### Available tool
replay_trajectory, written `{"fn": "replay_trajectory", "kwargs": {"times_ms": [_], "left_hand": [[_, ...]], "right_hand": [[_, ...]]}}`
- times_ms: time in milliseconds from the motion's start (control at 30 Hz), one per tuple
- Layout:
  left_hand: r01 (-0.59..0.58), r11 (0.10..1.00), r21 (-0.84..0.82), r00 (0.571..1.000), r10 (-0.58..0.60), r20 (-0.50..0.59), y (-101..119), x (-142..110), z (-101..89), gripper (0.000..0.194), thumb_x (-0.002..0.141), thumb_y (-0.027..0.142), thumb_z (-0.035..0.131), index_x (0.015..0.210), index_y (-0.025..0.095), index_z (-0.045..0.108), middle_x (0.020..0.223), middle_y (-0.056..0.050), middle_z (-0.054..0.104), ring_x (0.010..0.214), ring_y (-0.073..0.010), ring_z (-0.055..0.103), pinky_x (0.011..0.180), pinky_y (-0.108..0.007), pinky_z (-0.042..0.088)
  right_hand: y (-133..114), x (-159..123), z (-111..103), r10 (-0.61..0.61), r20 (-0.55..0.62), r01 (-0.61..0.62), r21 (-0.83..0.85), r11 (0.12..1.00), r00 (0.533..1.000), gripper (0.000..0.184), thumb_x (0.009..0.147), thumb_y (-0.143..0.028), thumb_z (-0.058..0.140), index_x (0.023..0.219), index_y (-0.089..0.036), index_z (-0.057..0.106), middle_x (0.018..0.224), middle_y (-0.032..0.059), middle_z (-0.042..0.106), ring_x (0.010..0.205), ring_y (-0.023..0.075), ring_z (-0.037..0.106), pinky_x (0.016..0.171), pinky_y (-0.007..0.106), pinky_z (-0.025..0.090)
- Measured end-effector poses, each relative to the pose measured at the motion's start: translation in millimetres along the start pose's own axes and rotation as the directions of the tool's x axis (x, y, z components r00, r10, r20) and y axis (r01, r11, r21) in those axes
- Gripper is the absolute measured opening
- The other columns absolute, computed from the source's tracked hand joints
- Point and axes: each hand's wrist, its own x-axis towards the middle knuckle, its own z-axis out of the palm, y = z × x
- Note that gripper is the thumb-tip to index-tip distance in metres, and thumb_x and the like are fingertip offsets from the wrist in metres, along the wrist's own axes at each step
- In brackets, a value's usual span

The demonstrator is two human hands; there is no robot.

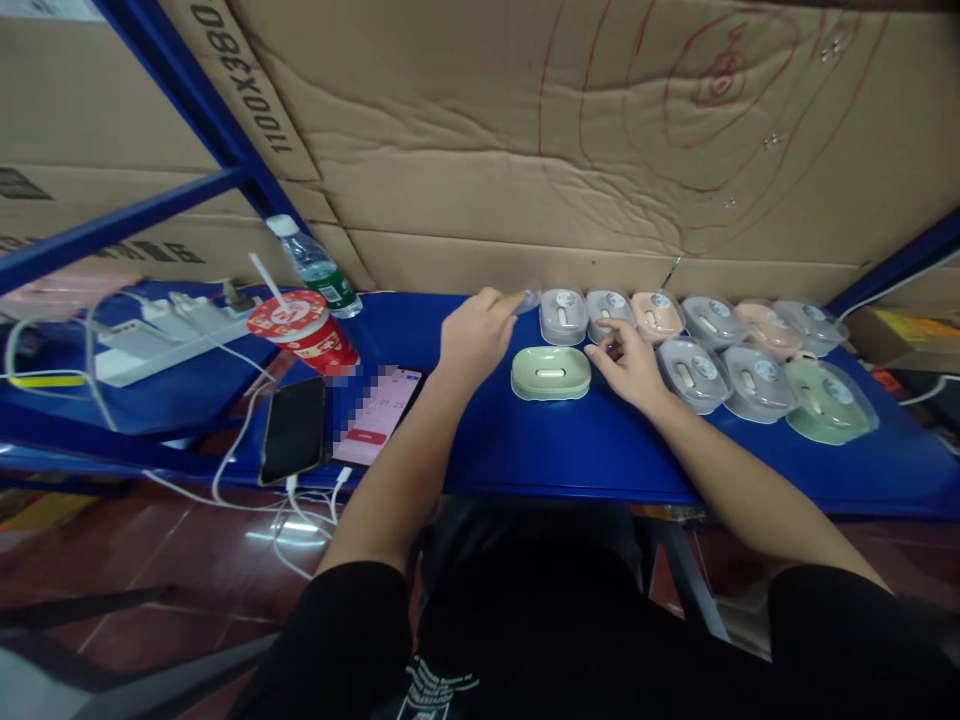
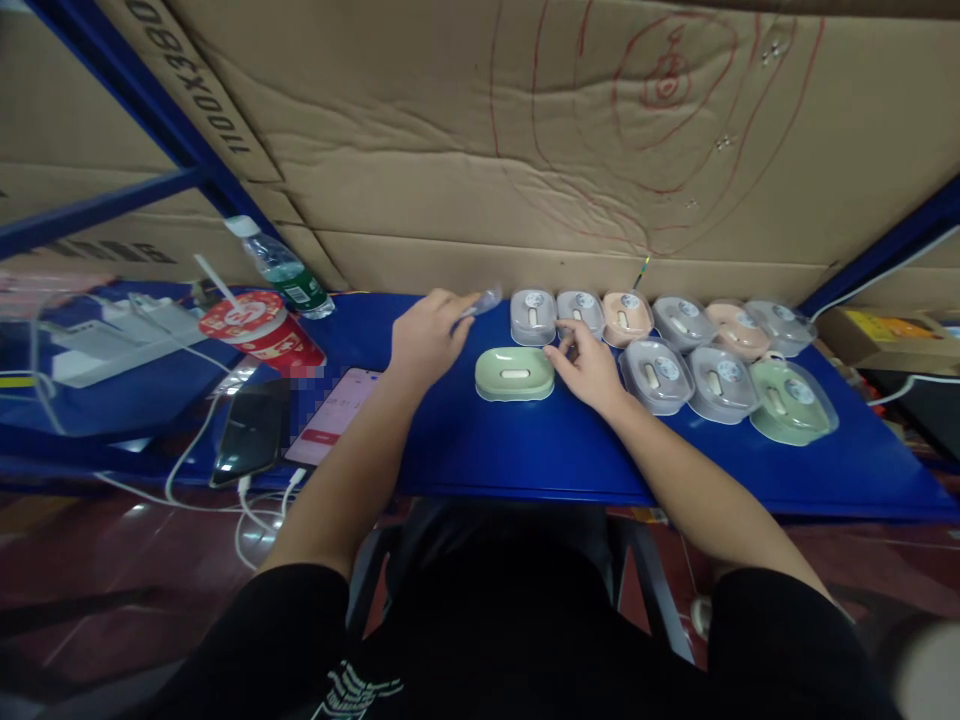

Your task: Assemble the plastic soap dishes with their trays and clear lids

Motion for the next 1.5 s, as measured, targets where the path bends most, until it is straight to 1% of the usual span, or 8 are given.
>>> {"fn": "replay_trajectory", "kwargs": {"times_ms": [133,233,367,467,733,967,1367,1500], "left_hand": [[-0.346,0.938,-0.026,0.938,0.347,0.018,26,-5,6.9,0.037,0.112,0.033,0.05,0.143,0.031,0.069,0.121,-0.007,0.077,0.098,-0.0223,0.07,0.083,-0.036,0.054],[-0.415,0.907,-0.069,0.909,0.417,0.017,35,-8,7.0,0.037,0.113,0.037,0.047,0.143,0.032,0.069,0.126,-0.007,0.077,0.1,-0.0208,0.07,0.085,-0.035,0.054],[-0.186,0.976,-0.114,0.982,0.181,-0.048,31,-9,0.9,0.057,0.111,0.061,0.043,0.149,0.024,0.065,0.134,-0.012,0.074,0.115,-0.0236,0.071,0.091,-0.033,0.055],[0.037,0.989,-0.144,0.998,-0.031,0.046,26,-7,2.1,0.061,0.11,0.065,0.042,0.148,0.023,0.067,0.128,-0.011,0.077,0.109,-0.024,0.073,0.087,-0.032,0.056],[0.284,0.942,-0.176,0.889,-0.19,0.416,31,-5,23.1,0.046,0.11,0.053,0.045,0.117,0.023,0.079,0.124,-0.01,0.075,0.109,-0.0259,0.07,0.095,-0.039,0.054],[0.351,0.927,-0.133,0.812,-0.231,0.536,31,-2,18.2,0.054,0.108,0.061,0.042,0.105,0.021,0.078,0.113,-0.009,0.08,0.108,-0.0291,0.071,0.096,-0.041,0.053],[0.292,0.95,-0.111,0.759,-0.159,0.632,34,-4,9.2,0.054,0.111,0.055,0.034,0.126,0.021,0.072,0.13,-0.011,0.078,0.122,-0.0319,0.071,0.101,-0.044,0.053],[0.256,0.953,-0.16,0.789,-0.11,0.605,34,-5,17.8,0.051,0.112,0.048,0.032,0.133,0.019,0.068,0.135,-0.013,0.076,0.123,-0.0312,0.071,0.105,-0.045,0.053]], "right_hand": [[-12,-4,2,-0.086,-0.083,0.086,-0.002,0.996,0.993,0.062,0.09,-0.056,0.076,0.14,-0.025,0.058,0.091,0.0034,0.071,0.062,0.0195,0.059,0.064,0.039,0.053],[-17,-5,1,-0.096,-0.156,0.097,0.003,0.995,0.983,0.042,0.09,-0.059,0.075,0.115,-0.026,0.066,0.081,0.0007,0.065,0.066,0.0198,0.058,0.068,0.039,0.052],[-17,-6,3,0.002,-0.165,0.022,0.143,0.989,0.986,0.041,0.094,-0.065,0.068,0.096,-0.025,0.062,0.067,-0.004,0.053,0.06,0.0167,0.048,0.062,0.034,0.043],[-18,-6,6,0.118,-0.084,-0.093,0.26,0.961,0.989,0.05,0.094,-0.075,0.062,0.088,-0.025,0.059,0.064,-0.0048,0.049,0.058,0.0152,0.043,0.059,0.032,0.037],[-1,1,5,0.236,0.187,-0.218,-0.112,0.97,0.954,0.073,0.098,-0.086,0.038,0.065,-0.024,0.056,0.065,0.0034,0.062,0.066,0.0203,0.056,0.064,0.034,0.036],[1,3,3,0.261,0.38,-0.163,-0.271,0.949,0.887,0.066,0.103,-0.075,0.037,0.067,-0.024,0.057,0.069,0.0061,0.07,0.068,0.0215,0.06,0.064,0.034,0.036],[-2,1,-1,0.25,0.268,-0.14,-0.371,0.918,0.931,0.066,0.1,-0.08,0.044,0.074,-0.024,0.067,0.074,0.0064,0.072,0.072,0.0224,0.062,0.062,0.034,0.032],[-3,2,-3,0.253,0.24,-0.135,-0.421,0.897,0.937,0.064,0.099,-0.079,0.047,0.077,-0.024,0.069,0.074,0.007,0.073,0.073,0.0242,0.064,0.061,0.034,0.031]]}}
